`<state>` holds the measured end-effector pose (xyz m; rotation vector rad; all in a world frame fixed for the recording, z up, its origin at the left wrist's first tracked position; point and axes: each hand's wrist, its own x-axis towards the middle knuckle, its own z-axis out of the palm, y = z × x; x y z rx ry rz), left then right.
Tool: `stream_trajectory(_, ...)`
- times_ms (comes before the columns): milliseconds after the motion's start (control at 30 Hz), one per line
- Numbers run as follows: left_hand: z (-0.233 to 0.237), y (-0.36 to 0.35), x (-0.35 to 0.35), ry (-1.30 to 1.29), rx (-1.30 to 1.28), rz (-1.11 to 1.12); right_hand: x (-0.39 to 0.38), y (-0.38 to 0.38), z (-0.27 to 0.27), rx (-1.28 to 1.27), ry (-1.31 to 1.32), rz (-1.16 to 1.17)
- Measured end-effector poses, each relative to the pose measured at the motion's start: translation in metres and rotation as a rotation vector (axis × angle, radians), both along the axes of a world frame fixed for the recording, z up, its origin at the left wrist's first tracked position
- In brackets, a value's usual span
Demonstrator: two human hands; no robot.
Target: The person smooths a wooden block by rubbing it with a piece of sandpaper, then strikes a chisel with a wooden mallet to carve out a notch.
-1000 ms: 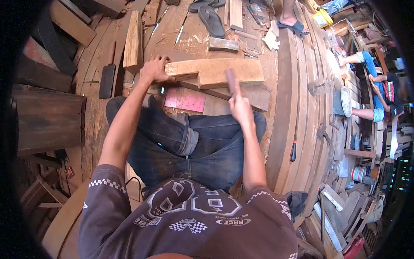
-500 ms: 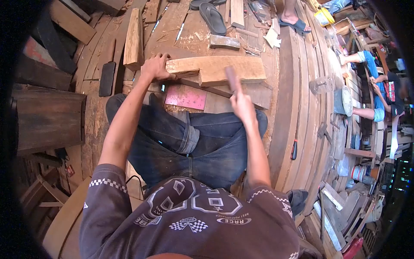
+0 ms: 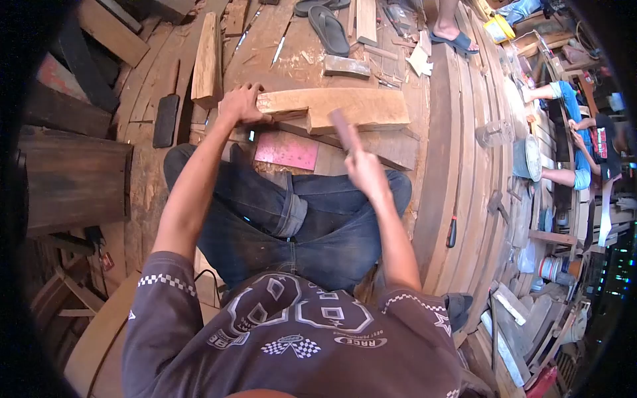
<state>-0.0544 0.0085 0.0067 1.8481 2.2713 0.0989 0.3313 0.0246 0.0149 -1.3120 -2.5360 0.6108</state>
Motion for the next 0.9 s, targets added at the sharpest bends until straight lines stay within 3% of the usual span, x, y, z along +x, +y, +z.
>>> stream_trajectory(100, -0.003, -0.008, 0.006, -0.04, -0.013, 0.014, -0.004, 0.028, 0.001, -0.053, -0.015, -0.133)
stream_trajectory(233, 0.004, 0.002, 0.001, -0.025, 0.0, 0.009, -0.028, -0.02, 0.0, 0.012, 0.018, 0.114)
stream_trajectory(333, -0.004, -0.006, 0.003, -0.034, -0.024, 0.012, -0.017, 0.026, -0.008, -0.016, 0.036, -0.07)
stream_trajectory(433, 0.002, -0.003, 0.003, -0.026, -0.001, 0.015, -0.032, -0.015, -0.015, -0.02, 0.136, 0.078)
stream_trajectory(467, 0.002, -0.003, 0.003, -0.031, -0.005, 0.017, -0.033, -0.017, -0.009, 0.044, 0.058, 0.155)
stream_trajectory(567, 0.001, -0.002, 0.002, -0.043, -0.01, 0.021, -0.015, 0.026, -0.012, -0.031, 0.024, -0.101)
stream_trajectory(600, 0.001, -0.003, 0.002, -0.053, -0.017, 0.021, -0.019, 0.031, -0.01, 0.054, 0.097, -0.084)
stream_trajectory(700, 0.001, -0.005, 0.003, -0.045, -0.014, 0.017, -0.04, -0.006, -0.01, -0.14, 0.018, 0.002)
stream_trajectory(733, 0.001, -0.003, 0.003, -0.037, -0.009, 0.013, -0.039, -0.009, -0.017, 0.125, 0.021, 0.141)
stream_trajectory(867, 0.0, -0.006, 0.005, -0.048, -0.03, 0.018, -0.024, 0.038, -0.011, -0.02, 0.063, -0.133)
stream_trajectory(900, 0.0, -0.008, 0.006, -0.057, -0.032, 0.017, -0.027, 0.027, -0.012, -0.043, 0.079, -0.056)
